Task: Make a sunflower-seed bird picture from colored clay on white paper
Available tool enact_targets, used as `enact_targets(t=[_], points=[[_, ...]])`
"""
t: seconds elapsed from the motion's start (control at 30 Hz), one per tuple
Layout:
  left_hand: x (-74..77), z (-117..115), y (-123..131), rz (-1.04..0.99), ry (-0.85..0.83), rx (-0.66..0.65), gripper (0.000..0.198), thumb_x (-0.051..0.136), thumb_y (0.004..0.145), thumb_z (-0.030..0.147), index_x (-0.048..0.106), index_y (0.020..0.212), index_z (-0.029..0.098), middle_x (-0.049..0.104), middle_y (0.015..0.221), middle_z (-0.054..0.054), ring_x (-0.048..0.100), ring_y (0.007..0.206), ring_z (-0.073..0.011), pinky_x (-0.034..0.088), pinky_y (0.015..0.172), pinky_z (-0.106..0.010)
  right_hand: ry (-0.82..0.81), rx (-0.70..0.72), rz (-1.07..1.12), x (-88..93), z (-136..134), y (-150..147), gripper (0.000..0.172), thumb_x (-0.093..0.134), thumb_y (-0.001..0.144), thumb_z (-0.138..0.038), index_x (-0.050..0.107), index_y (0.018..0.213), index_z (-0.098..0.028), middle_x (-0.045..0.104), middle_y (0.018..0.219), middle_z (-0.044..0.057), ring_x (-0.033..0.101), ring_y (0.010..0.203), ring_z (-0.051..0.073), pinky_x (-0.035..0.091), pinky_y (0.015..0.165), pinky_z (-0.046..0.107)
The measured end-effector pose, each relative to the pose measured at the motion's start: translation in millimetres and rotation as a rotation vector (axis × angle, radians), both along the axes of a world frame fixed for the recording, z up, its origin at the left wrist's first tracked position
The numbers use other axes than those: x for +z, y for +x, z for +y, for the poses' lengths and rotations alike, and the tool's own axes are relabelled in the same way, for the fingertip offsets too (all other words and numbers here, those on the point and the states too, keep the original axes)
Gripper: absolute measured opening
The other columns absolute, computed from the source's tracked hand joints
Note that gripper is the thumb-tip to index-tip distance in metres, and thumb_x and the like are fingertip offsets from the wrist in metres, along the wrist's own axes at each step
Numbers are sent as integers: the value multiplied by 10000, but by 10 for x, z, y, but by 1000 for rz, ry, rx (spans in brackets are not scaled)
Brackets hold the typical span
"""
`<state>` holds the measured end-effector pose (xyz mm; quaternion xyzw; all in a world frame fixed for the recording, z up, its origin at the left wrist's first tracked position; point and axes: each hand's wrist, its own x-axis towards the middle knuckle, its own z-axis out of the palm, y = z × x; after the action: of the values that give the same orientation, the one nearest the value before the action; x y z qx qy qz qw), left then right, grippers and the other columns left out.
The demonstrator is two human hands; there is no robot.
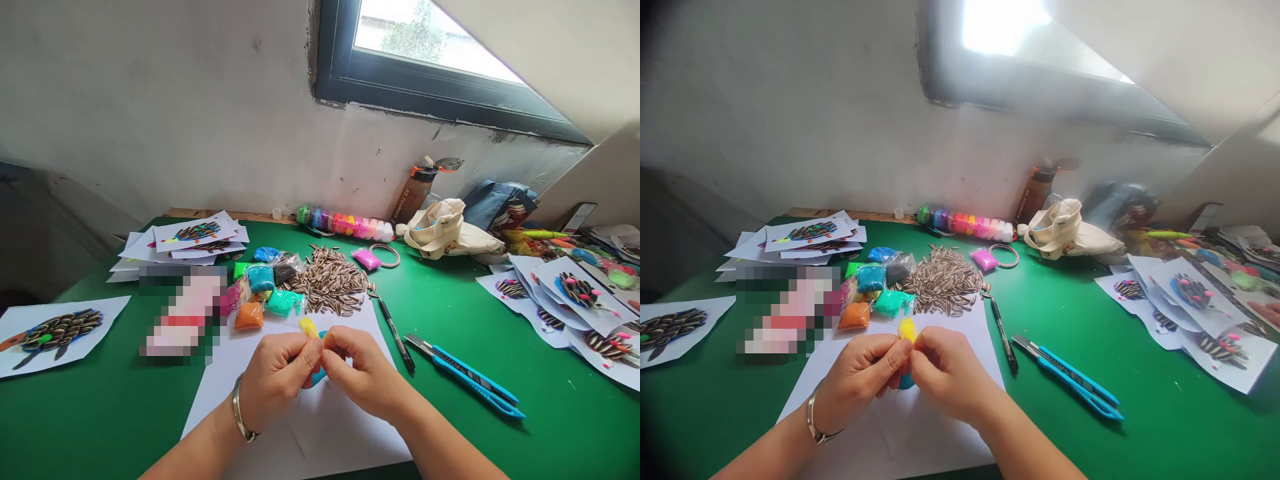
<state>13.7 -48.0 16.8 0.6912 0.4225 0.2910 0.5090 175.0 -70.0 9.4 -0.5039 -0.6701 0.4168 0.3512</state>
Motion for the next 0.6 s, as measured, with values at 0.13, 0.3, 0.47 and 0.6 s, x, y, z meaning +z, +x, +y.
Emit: enact_targets(t=[0.13, 0.3, 0.47, 0.6], points=[[-12, 29, -21, 15, -59, -29, 472, 432, 877, 490, 519, 540, 172, 502, 476, 9, 417, 425, -85, 307, 396, -198, -138, 124, 151, 20, 34, 70, 219, 600, 835, -337, 580, 705, -163, 513, 640, -31, 425, 613, 97, 317, 543, 212], [10, 26, -20, 1, -128, -105, 466, 436, 876, 485, 604, 594, 154, 554, 523, -6, 434, 431, -83, 295, 380, -188, -390, 287, 366, 8, 75, 138, 261, 562, 861, -383, 657, 765, -160, 593, 682, 0, 496, 634, 100, 361, 559, 203], [37, -2, 3, 8, -161, -173, 460, 438, 868, 468, 576, 554, 161, 535, 501, 7, 403, 410, -74, 297, 396, -189, -454, 263, 251, -17, 48, 194, 160, 549, 808, -220, 650, 710, -144, 548, 630, -15, 446, 575, 78, 314, 497, 181], [-10, 2, 21, 69, -168, -180, 497, 436, 852, 525, 523, 510, 174, 491, 460, 21, 415, 422, -84, 314, 425, -198, -422, 269, 224, -43, 12, 141, 192, 469, 773, -130, 622, 660, -150, 471, 566, -42, 346, 516, 63, 256, 468, 189]])
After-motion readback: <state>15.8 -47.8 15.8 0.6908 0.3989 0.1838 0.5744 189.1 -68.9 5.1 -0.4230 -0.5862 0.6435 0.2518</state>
